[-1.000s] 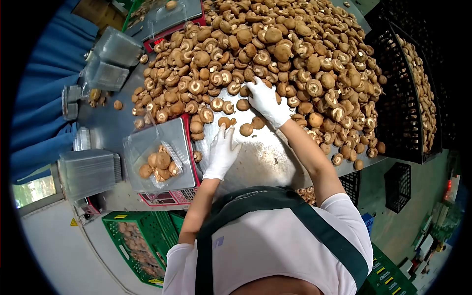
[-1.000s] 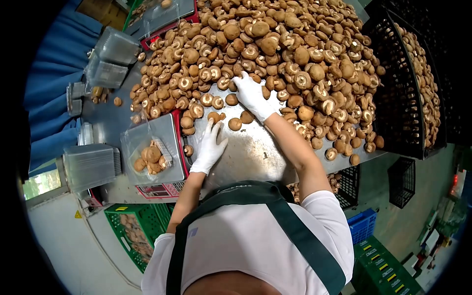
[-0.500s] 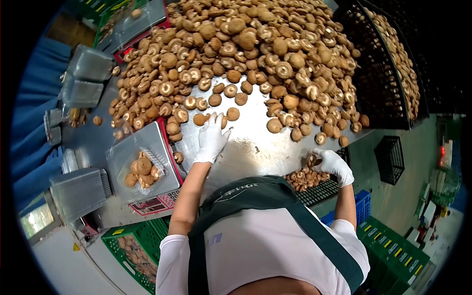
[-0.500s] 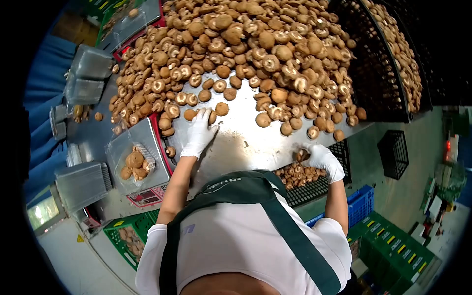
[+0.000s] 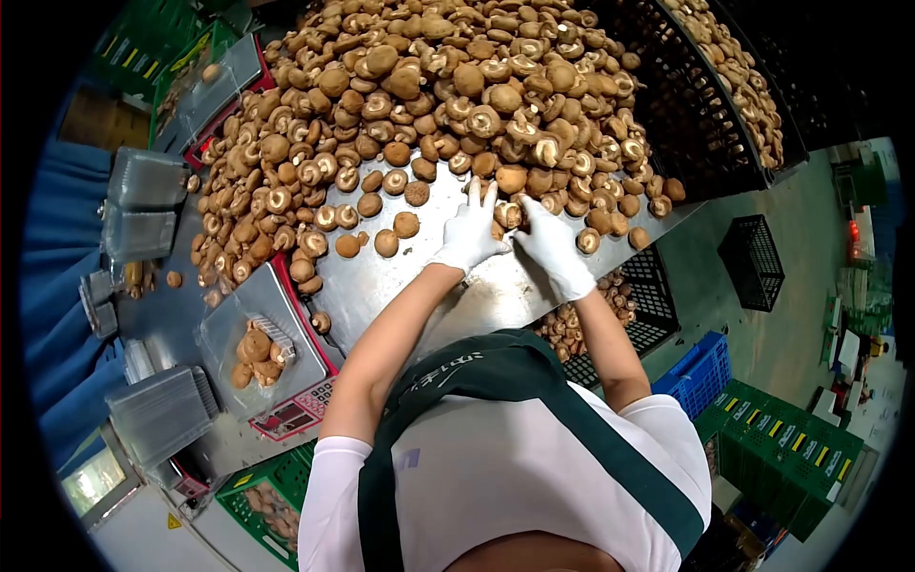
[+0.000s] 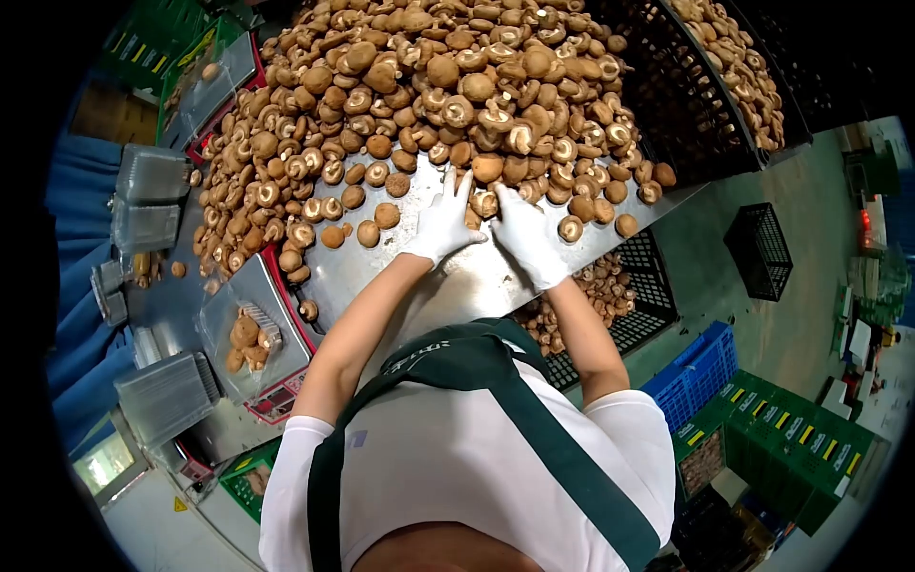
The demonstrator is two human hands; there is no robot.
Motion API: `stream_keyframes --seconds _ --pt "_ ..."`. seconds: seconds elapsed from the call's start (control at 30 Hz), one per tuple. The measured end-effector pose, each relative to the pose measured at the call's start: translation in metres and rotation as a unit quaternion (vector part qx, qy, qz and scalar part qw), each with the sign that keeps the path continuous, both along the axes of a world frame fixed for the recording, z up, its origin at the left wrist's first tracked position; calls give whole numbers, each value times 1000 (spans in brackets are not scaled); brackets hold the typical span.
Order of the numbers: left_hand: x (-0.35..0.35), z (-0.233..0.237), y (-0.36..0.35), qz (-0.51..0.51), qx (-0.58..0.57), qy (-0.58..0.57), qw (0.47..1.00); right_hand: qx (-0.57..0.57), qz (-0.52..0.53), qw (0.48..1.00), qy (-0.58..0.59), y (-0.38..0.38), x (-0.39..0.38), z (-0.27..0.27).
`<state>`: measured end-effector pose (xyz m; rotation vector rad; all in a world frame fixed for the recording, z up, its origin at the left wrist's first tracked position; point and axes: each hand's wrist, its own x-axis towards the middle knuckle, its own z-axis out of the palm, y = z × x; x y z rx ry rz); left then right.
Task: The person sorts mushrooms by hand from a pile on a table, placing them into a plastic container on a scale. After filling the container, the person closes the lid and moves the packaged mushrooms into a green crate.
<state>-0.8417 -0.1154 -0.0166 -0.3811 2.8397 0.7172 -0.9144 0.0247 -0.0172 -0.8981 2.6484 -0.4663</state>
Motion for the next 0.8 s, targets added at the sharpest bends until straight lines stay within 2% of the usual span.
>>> stream_keyframes --seconds 0.1,0.13,0.2,0.23,0.3,0.33,0.4,0.47,0.5,0.53,0.6,0.63,0.67,0.73,0.8 --pt "-1 -28 2 28 -28 85 996 27 4 999 26 -14 12 -20" --pt "3 -30 2 27 -30 82 996 -33 -7 998 46 -16 16 -23" --pt "12 -34 0 20 -18 99 995 -127 -23 992 10 -9 23 -25" --pt "18 -32 0 30 -7 128 991 -128 -25 991 8 -4 27 -23" --pt "34 -44 -5 32 -16 160 986 -189 -17 979 -80 12 35 -18" --pt "42 -48 -6 38 -25 193 980 -168 -10 974 -149 24 35 4" --pt "59 -36 -8 53 -6 172 984 -50 65 968 -236 55 22 32" --pt "73 -34 -12 56 -9 143 988 -31 114 963 -244 91 10 40" --pt "78 -34 -14 71 15 82 994 30 126 969 -212 107 5 42" --pt "82 -35 -15 68 17 80 994 91 138 970 -178 120 0 44" --pt "86 -40 -18 98 36 85 991 196 83 962 -170 132 -7 48" --pt "84 -37 -18 94 -1 141 985 171 48 969 -175 130 -9 44" --pt "80 -33 -17 95 0 141 985 145 14 973 -179 127 -9 40" --pt "65 -20 -14 90 -19 64 994 92 16 983 -160 103 1 33" --pt "49 -24 -12 63 -32 40 997 58 25 994 -90 76 16 27"
